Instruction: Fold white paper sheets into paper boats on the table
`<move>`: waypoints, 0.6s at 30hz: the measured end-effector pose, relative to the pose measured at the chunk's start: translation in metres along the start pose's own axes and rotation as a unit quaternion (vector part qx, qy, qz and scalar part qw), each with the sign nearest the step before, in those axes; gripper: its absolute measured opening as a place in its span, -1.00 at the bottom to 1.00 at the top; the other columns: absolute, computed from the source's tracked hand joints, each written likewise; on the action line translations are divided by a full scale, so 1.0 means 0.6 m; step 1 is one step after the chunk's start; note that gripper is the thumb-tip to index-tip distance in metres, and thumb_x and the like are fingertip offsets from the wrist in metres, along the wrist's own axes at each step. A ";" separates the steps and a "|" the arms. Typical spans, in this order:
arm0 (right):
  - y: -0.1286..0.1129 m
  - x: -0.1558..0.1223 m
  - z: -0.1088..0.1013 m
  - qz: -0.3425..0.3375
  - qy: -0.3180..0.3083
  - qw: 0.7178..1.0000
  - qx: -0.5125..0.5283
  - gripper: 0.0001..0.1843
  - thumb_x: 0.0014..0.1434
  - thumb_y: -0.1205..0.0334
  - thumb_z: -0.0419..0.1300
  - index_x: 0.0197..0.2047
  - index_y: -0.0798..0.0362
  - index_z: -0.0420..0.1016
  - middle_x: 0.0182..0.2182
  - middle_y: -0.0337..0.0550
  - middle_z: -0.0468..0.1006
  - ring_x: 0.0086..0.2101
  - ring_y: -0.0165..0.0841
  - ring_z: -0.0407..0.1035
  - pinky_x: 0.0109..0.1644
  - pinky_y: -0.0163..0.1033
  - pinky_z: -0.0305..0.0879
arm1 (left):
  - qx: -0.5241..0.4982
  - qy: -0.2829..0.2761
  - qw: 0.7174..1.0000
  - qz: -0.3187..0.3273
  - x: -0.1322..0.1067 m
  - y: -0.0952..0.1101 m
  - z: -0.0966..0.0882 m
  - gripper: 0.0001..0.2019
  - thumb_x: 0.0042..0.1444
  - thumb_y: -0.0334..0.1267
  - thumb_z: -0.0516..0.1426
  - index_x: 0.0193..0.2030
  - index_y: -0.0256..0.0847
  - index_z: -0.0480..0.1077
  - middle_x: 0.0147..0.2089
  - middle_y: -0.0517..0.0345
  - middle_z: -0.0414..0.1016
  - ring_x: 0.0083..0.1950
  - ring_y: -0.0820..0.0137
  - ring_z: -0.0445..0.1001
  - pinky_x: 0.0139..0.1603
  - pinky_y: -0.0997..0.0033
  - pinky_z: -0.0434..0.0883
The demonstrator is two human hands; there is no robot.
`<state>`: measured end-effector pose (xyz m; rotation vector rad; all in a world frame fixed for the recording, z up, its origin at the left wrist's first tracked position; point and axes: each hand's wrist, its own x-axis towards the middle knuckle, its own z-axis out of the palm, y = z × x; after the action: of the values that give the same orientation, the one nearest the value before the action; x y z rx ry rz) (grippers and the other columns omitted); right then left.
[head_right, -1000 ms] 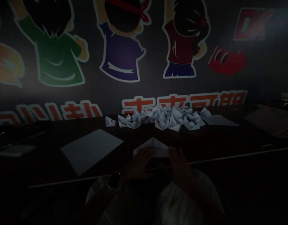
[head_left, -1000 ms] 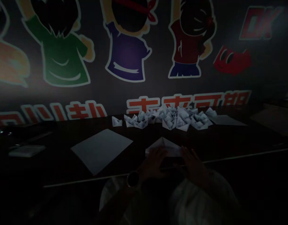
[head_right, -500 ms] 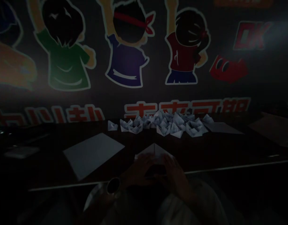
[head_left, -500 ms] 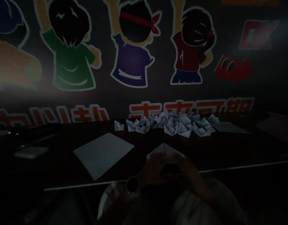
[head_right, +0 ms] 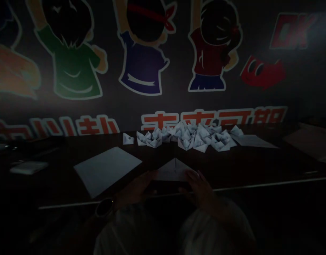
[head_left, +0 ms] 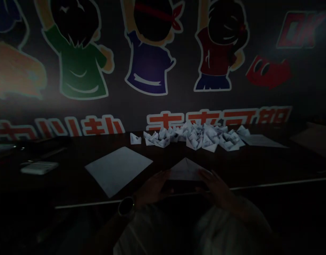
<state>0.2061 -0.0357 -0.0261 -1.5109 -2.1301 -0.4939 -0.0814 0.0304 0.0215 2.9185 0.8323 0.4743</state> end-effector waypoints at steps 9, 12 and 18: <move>0.046 0.051 -0.029 -0.035 -0.088 0.990 0.100 -0.74 0.19 0.12 0.07 -0.11 -0.08 0.51 -0.10 -0.14 0.53 -0.08 -0.28 0.38 0.09 -0.08 0.16 | -0.089 0.023 0.994 -0.061 0.046 -0.042 0.002 -0.75 0.22 -0.24 -0.06 -0.07 -0.18 0.37 -0.06 0.14 0.47 -0.06 0.40 0.42 -0.02 0.42 0.31; 0.060 0.061 -0.024 -0.035 -0.096 0.986 0.130 -0.78 0.16 0.17 0.11 -0.16 -0.09 0.54 -0.16 -0.16 0.53 -0.12 -0.29 0.38 -0.02 -0.17 0.22 | -0.039 0.012 0.996 -0.073 0.068 -0.045 0.003 -0.76 0.12 -0.13 0.06 -0.17 -0.22 0.40 -0.22 0.13 0.49 -0.21 0.37 0.45 -0.14 0.40 0.33; 0.072 0.070 -0.015 -0.026 -0.102 0.984 0.145 -0.81 0.13 0.28 0.12 -0.24 -0.07 0.56 -0.22 -0.18 0.53 -0.15 -0.31 0.38 -0.07 -0.21 0.22 | 0.097 0.023 0.995 0.028 0.124 -0.013 0.024 -0.74 0.12 -0.15 0.08 -0.08 -0.15 0.40 -0.07 0.04 0.46 -0.05 0.22 0.41 0.01 0.23 0.27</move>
<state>0.2367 0.0057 0.0057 -1.3911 -2.2821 -0.0402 -0.0210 0.0765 0.0271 3.1265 0.8483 0.4937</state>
